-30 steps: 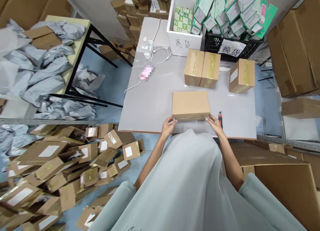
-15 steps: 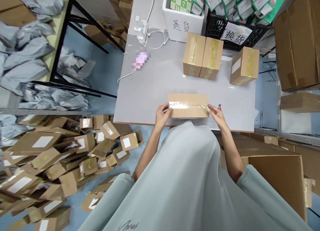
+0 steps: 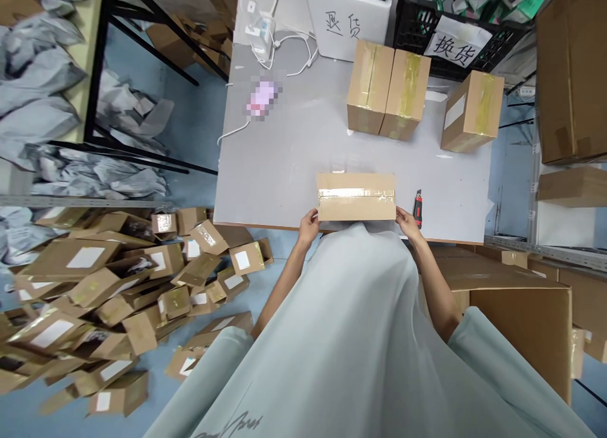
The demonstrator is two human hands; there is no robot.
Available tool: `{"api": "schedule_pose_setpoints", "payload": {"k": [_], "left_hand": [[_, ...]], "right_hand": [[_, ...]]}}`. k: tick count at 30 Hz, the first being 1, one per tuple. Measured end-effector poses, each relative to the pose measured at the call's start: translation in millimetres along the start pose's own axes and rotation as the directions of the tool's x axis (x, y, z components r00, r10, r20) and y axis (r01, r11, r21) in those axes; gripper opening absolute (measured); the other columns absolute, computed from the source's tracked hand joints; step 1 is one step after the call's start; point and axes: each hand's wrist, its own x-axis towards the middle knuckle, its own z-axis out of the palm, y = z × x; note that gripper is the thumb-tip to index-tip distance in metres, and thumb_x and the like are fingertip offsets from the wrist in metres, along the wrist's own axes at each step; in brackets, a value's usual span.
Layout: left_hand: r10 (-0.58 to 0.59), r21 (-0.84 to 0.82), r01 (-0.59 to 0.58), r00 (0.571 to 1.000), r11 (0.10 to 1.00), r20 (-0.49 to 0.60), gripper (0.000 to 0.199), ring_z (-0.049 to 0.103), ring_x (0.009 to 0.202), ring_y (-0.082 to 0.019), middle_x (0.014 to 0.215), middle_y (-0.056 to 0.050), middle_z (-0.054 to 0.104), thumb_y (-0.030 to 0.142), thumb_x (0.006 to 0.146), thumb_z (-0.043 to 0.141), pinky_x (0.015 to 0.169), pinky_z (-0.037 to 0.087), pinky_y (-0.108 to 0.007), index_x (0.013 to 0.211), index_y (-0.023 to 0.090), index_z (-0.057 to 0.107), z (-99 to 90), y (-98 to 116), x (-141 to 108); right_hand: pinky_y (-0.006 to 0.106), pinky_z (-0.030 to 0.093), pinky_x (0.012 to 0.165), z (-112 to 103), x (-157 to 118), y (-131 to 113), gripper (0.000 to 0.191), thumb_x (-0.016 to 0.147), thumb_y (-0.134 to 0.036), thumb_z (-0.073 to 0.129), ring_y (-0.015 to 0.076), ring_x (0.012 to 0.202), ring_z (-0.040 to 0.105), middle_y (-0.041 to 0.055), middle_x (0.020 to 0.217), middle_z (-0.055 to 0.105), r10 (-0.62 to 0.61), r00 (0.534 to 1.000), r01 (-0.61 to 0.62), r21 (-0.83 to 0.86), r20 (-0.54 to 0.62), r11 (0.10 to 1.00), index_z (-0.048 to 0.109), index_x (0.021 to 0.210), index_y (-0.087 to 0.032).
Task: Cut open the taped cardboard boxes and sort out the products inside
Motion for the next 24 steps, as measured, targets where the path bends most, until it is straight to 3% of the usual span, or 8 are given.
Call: {"api": "schedule_pose_setpoints", "payload": {"k": [4, 8, 13, 17, 20, 24], "left_hand": [[0.039, 0.022, -0.039, 0.999, 0.999, 0.016, 0.047, 0.079, 0.128, -0.030, 0.132, -0.014, 0.085, 0.017, 0.078, 0.070, 0.128, 0.055, -0.052, 0.124, 0.018, 0.080, 6.1, 2, -3], [0.093, 0.052, -0.094, 0.995, 0.994, 0.032, 0.053, 0.076, 0.135, -0.031, 0.140, -0.015, 0.082, 0.017, 0.083, 0.067, 0.129, 0.054, -0.051, 0.135, 0.018, 0.078, 3.9, 13, -1], [0.233, 0.038, -0.234, 0.972, 0.971, 0.036, 0.055, 0.073, 0.142, -0.031, 0.149, -0.016, 0.078, 0.029, 0.098, 0.066, 0.130, 0.053, -0.052, 0.152, 0.020, 0.072, -1.1, 35, 1], [0.279, 0.063, -0.278, 0.960, 0.959, -0.008, 0.055, 0.067, 0.151, -0.033, 0.155, -0.016, 0.076, 0.048, 0.105, 0.072, 0.134, 0.049, -0.051, 0.153, 0.021, 0.073, -4.9, 47, 0], [0.273, 0.095, -0.269, 0.962, 0.959, -0.033, 0.055, 0.067, 0.151, -0.035, 0.152, -0.016, 0.078, 0.057, 0.106, 0.073, 0.135, 0.047, -0.053, 0.146, 0.020, 0.078, -7.0, 45, 0], [0.224, 0.073, -0.221, 0.974, 0.972, -0.030, 0.050, 0.069, 0.148, -0.033, 0.147, -0.015, 0.081, 0.057, 0.106, 0.072, 0.134, 0.049, -0.051, 0.137, 0.019, 0.083, -9.5, 28, 4]], "right_hand": [[0.056, 0.042, 0.139, 5, 1, -1, 0.070, 0.083, -0.054, 0.076, 0.0332, 0.151, 0.070, 0.0094, 0.154, 0.079, -0.073, 0.995, 0.071, 0.020, 0.066, 0.997, 0.080, 0.146, -0.023], [0.056, 0.041, 0.140, 1, 1, -10, 0.071, 0.088, -0.058, 0.074, 0.0343, 0.153, 0.069, 0.0105, 0.156, 0.078, -0.141, 0.989, 0.141, 0.002, 0.034, 0.990, 0.080, 0.148, -0.021], [0.057, 0.039, 0.142, -4, 5, -29, 0.078, 0.092, -0.069, 0.076, 0.0353, 0.158, 0.064, 0.0122, 0.160, 0.074, -0.221, 0.975, 0.221, -0.021, -0.014, 0.975, 0.078, 0.153, -0.020], [0.056, 0.037, 0.144, -7, 9, -40, 0.076, 0.095, -0.070, 0.075, 0.0376, 0.159, 0.063, 0.0125, 0.159, 0.075, -0.270, 0.962, 0.268, -0.043, -0.049, 0.962, 0.081, 0.150, -0.019], [0.056, 0.038, 0.144, -7, 11, -41, 0.071, 0.095, -0.070, 0.076, 0.0383, 0.157, 0.064, 0.0119, 0.155, 0.078, -0.247, 0.968, 0.244, -0.075, -0.039, 0.967, 0.083, 0.146, -0.020], [0.056, 0.038, 0.143, -6, 11, -30, 0.073, 0.095, -0.070, 0.075, 0.0360, 0.159, 0.063, 0.0122, 0.155, 0.078, -0.200, 0.980, 0.200, -0.058, 0.013, 0.978, 0.081, 0.150, -0.021]]}}
